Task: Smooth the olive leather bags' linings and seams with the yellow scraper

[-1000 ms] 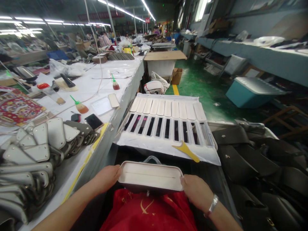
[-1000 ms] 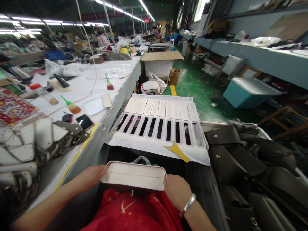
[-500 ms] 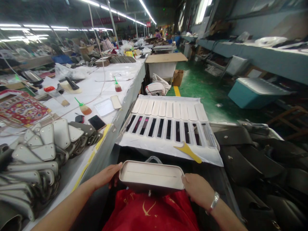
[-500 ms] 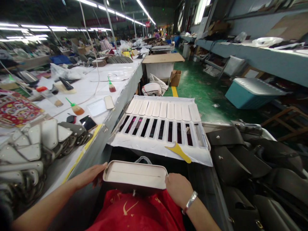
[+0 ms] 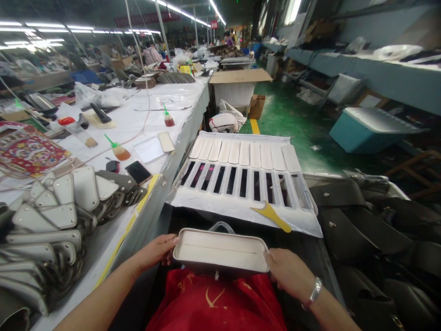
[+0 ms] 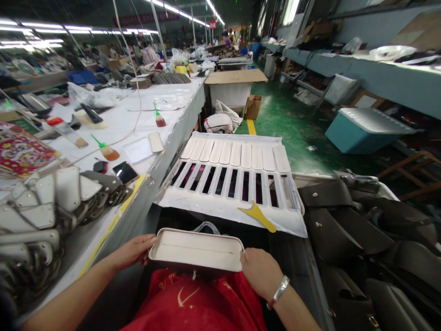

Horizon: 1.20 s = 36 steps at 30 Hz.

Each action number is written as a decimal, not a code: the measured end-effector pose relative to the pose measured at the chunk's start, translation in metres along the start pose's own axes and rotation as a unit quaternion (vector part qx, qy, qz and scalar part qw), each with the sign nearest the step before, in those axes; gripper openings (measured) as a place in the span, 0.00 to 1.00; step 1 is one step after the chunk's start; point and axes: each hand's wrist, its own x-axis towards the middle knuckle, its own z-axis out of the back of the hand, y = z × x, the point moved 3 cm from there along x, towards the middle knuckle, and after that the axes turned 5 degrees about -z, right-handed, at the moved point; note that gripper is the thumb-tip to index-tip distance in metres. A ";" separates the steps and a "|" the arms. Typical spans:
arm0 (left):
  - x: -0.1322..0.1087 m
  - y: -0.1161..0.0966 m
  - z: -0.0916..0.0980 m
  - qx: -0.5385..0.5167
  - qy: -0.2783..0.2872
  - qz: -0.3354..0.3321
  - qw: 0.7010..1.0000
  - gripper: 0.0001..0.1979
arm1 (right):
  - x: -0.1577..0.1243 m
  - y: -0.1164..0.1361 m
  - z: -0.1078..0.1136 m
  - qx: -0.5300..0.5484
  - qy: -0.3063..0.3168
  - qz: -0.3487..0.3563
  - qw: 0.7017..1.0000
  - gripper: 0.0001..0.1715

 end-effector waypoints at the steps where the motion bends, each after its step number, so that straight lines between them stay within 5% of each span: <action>1: 0.000 -0.001 0.001 0.008 0.003 0.002 1.000 0.22 | 0.000 0.000 0.000 0.000 0.002 -0.002 1.000 0.26; 24: 0.009 -0.003 0.006 0.023 0.032 0.052 0.998 0.23 | 0.013 -0.002 -0.004 -0.026 0.037 -0.009 0.999 0.26; 31: 0.015 -0.005 0.000 0.105 -0.067 0.075 0.989 0.24 | 0.017 -0.005 -0.006 0.046 0.081 -0.037 0.995 0.25; 36: 0.006 -0.009 -0.012 0.153 -0.118 0.020 0.981 0.25 | 0.009 -0.008 -0.004 0.144 0.132 -0.027 0.980 0.24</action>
